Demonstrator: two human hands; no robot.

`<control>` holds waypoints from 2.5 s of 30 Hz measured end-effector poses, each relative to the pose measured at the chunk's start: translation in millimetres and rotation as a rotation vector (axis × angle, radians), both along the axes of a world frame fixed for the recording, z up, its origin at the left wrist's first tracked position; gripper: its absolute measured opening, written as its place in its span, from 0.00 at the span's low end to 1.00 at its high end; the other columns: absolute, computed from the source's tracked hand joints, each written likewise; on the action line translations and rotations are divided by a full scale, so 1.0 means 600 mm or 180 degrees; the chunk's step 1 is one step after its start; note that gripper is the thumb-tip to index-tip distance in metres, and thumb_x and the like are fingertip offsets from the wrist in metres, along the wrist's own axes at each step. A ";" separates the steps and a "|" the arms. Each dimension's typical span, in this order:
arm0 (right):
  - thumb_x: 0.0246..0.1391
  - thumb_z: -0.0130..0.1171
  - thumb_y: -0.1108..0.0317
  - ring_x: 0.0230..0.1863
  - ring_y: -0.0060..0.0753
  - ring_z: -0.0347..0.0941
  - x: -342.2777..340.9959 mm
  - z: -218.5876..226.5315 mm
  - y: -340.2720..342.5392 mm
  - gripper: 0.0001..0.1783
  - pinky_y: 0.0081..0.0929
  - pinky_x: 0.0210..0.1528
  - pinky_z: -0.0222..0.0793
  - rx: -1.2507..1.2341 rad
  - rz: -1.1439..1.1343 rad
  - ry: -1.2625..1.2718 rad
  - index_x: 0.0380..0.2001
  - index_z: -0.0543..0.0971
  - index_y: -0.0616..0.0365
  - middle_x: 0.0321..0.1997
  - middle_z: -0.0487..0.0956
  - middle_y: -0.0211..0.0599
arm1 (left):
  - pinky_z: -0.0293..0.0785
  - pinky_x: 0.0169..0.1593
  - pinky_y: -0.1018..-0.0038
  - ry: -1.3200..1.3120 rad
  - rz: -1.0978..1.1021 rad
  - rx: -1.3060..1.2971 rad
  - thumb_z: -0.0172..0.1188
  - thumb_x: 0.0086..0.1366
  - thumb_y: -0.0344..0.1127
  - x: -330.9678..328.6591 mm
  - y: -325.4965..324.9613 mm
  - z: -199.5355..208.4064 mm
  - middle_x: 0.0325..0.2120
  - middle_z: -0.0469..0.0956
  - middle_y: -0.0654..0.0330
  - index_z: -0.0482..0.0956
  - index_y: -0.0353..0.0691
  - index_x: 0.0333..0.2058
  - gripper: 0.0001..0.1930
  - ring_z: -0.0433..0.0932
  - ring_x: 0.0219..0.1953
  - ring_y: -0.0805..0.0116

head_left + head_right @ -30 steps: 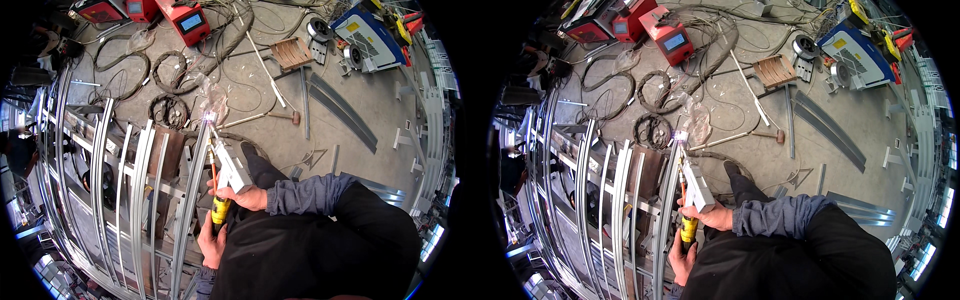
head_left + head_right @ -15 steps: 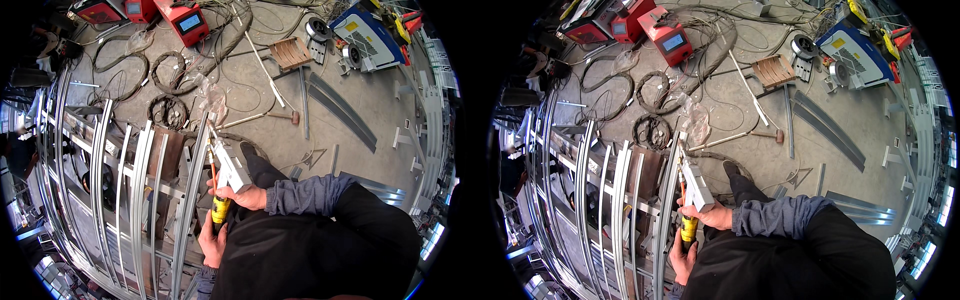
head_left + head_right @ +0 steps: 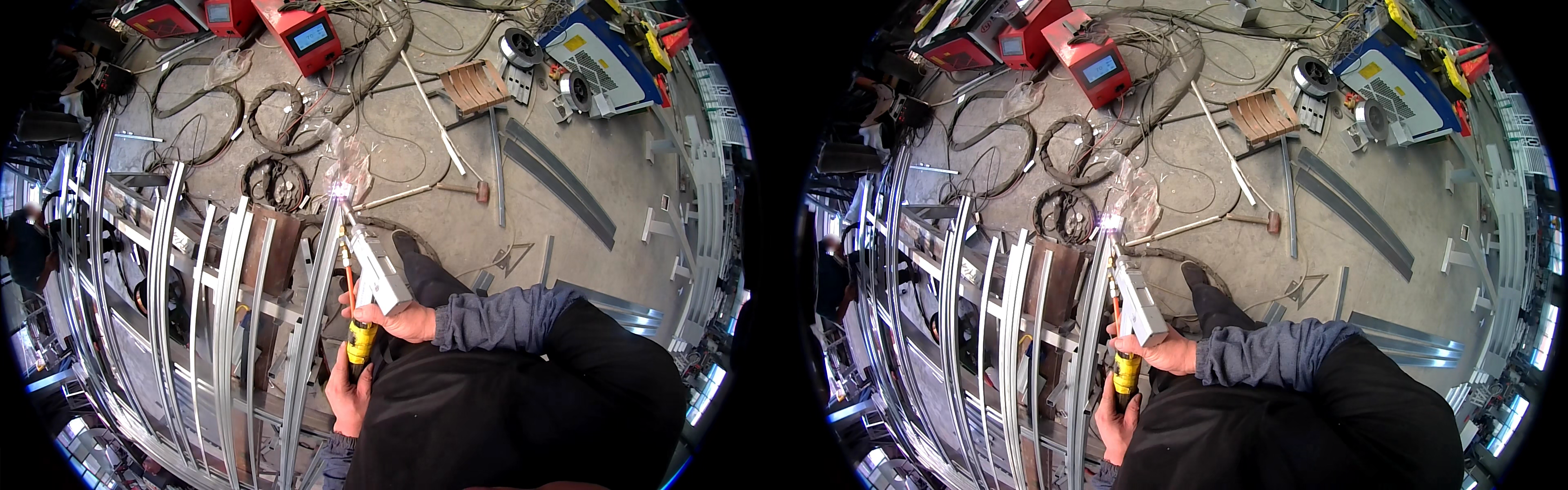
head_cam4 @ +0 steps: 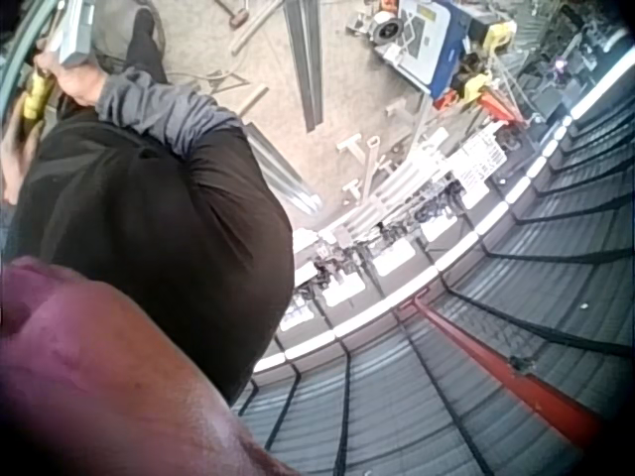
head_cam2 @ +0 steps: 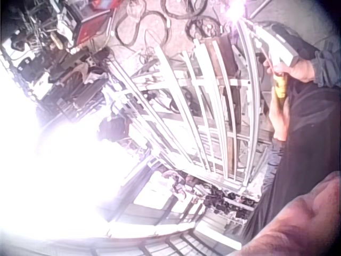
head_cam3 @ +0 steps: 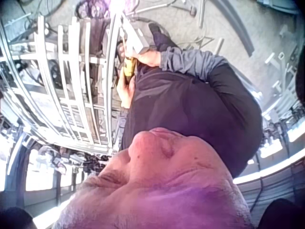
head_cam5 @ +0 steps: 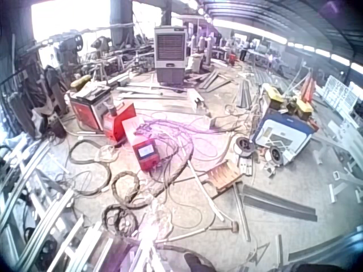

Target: The person positions metal bars onto a large metal frame structure and uses a handheld welding tool to weld the bars to the frame. The person repeatedly aligns bars and welds them in place.

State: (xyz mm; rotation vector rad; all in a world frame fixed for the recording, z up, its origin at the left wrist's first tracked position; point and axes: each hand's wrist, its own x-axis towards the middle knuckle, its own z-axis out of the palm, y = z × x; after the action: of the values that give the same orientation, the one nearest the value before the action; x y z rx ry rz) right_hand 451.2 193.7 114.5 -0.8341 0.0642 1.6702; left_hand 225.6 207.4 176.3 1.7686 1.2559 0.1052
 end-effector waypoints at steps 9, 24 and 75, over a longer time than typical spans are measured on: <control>0.66 0.72 0.66 0.64 0.30 0.77 0.003 0.006 0.000 0.28 0.35 0.71 0.73 0.0076 0.0021 -0.0114 0.65 0.73 0.52 0.64 0.79 0.34 | 0.83 0.53 0.61 -0.0070 -0.0013 0.0044 0.74 0.66 0.31 0.007 0.001 0.007 0.51 0.86 0.44 0.72 0.37 0.71 0.36 0.88 0.50 0.46; 0.66 0.73 0.65 0.65 0.28 0.75 0.002 0.010 0.001 0.31 0.33 0.71 0.71 -0.0012 0.0097 -0.0221 0.67 0.72 0.54 0.62 0.80 0.31 | 0.83 0.53 0.61 -0.0092 -0.0059 0.0132 0.75 0.66 0.31 0.002 -0.002 0.001 0.51 0.86 0.43 0.72 0.37 0.72 0.37 0.88 0.50 0.46; 0.67 0.73 0.61 0.64 0.29 0.74 -0.006 0.006 0.005 0.29 0.35 0.70 0.71 0.0026 0.0149 -0.0475 0.65 0.72 0.53 0.61 0.80 0.32 | 0.82 0.54 0.61 -0.0237 -0.0062 -0.0003 0.74 0.68 0.34 -0.003 0.011 0.001 0.51 0.86 0.42 0.72 0.36 0.72 0.36 0.88 0.52 0.44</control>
State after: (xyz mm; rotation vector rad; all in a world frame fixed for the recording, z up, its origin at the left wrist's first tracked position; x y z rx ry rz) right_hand 447.7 197.0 118.1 -0.9579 -0.0657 1.6458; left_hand 223.9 214.3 176.8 1.7599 1.1850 0.1581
